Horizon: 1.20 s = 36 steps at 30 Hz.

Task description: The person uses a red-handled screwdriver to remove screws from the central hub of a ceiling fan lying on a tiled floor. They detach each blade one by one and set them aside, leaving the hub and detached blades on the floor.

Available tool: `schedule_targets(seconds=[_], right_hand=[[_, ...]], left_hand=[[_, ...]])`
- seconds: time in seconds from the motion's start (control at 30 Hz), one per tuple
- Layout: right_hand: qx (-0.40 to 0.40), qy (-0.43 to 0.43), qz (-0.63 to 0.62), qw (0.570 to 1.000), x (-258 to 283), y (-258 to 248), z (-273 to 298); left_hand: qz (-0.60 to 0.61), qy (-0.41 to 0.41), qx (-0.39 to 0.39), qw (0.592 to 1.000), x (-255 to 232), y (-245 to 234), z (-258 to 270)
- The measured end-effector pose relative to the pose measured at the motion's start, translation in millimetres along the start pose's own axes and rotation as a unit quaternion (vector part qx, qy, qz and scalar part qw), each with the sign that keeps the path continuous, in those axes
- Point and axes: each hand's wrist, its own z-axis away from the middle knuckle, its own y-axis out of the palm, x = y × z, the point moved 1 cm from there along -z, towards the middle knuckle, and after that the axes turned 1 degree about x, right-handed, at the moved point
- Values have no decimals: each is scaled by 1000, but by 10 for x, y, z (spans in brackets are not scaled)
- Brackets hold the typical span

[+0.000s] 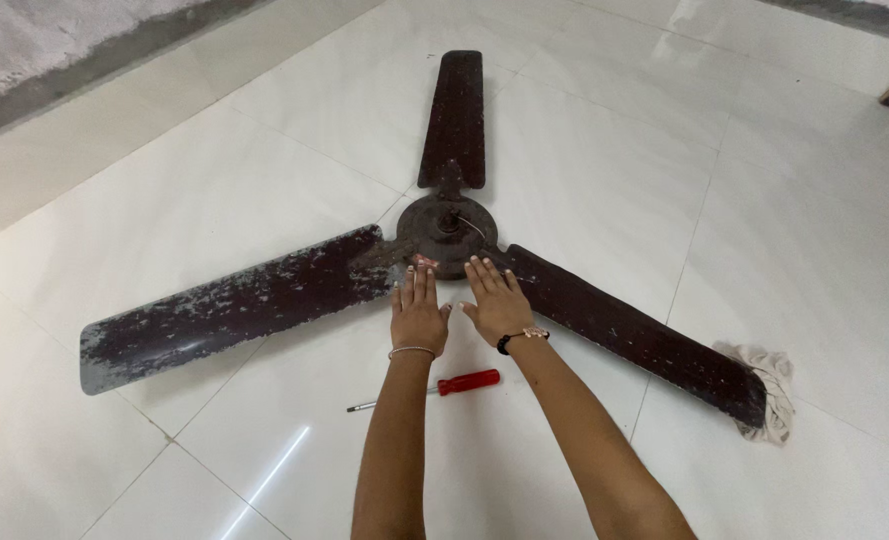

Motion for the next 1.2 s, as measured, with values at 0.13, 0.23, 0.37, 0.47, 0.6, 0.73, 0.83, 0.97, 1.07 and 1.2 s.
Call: schedule_targets(seconds=[0.13,0.23,0.37,0.47,0.6,0.73,0.83,0.97,1.07,1.2], right_hand=[[-8,-9,-4,1000,54,-26,38],[-10,-13,-7,1000,82,-42,23],[-23,-15,-8,1000,63,-10,-31],[-27,-17,-12,999,25,42,-100],[-22,-18,-21,999,15,142,-188],[0,-15,-23,1000,47,246,-244],[23,-8,-29,999,56,302,-296],[24,-10,-26,999,51,412,-338],[18,-14,-27,999,27,478,-368],[11,-14,-37,999,-6,520,-414]], left_hand=[[6,1,-19,1000,26,46,16],[7,2,-22,1000,35,42,-5],[6,0,-30,1000,42,42,-34],[7,-1,-25,1000,37,50,-85],[13,-4,-25,1000,76,90,-159],[11,-1,-18,1000,173,173,-213],[16,-2,-23,1000,238,230,-276],[13,16,-13,1000,261,319,-342],[12,28,-7,1000,236,375,-355],[42,36,-6,998,192,430,-400]])
